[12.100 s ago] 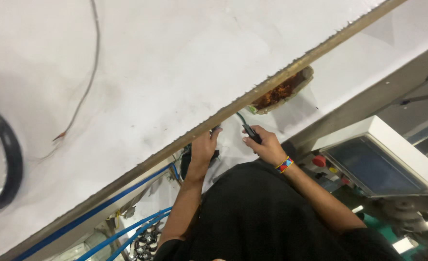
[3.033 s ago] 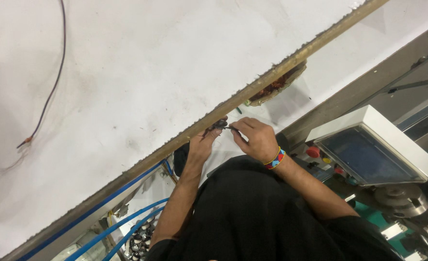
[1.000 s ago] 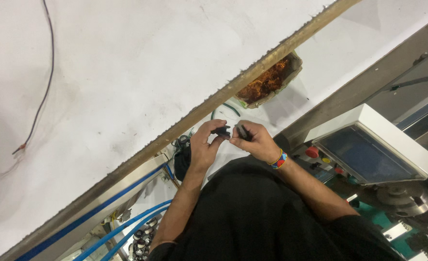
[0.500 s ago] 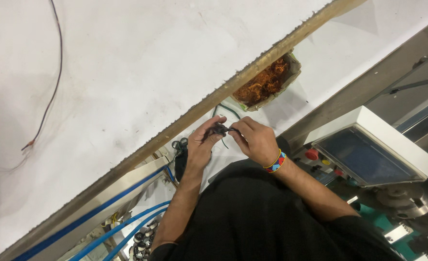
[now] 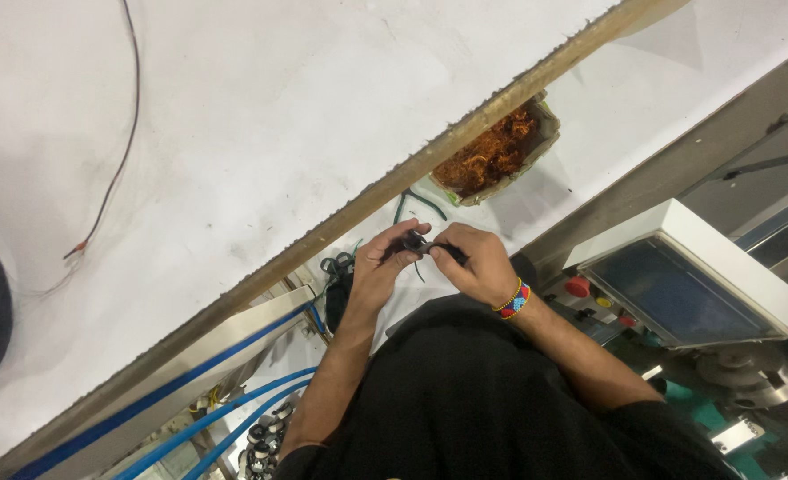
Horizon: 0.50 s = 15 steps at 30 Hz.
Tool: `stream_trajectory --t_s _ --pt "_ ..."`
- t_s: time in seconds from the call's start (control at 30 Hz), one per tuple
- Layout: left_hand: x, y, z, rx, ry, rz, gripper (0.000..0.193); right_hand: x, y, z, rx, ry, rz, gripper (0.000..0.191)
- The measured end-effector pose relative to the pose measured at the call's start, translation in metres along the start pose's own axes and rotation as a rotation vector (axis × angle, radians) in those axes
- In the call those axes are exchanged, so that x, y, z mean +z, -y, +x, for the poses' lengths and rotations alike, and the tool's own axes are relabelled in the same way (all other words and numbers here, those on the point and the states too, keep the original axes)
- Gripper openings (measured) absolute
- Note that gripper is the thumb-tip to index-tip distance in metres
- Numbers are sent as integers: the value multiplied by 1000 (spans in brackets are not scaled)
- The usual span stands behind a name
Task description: The person sits at a factory workbench assembling small black lamp holder components. They pick up a holder, thread and press the wire into it by hand, and use pliers to crimp or secure the terminal, placing finished units with a pile of completed holders on the bench.
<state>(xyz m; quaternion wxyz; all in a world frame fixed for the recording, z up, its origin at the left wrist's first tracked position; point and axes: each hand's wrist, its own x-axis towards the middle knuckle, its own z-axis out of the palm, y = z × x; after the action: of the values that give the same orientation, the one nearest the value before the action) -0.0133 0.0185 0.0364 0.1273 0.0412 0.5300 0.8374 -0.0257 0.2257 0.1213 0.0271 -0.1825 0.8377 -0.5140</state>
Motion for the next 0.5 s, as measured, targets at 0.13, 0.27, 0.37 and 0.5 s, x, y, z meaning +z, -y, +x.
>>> stream_trajectory --t_s 0.13,0.27,0.37,0.5 --pt "7 -4 1 -17 -59 20 43 1 -1 -4 54 -41 54 31" --pt "19 -21 2 138 -131 442 39 9 -1 -3 63 -98 47 28" --pt "27 -33 1 357 -132 705 39 13 -5 -4 191 -90 88 23" --pt "32 -34 2 253 -147 754 38 18 -13 -9 163 -152 99 19"
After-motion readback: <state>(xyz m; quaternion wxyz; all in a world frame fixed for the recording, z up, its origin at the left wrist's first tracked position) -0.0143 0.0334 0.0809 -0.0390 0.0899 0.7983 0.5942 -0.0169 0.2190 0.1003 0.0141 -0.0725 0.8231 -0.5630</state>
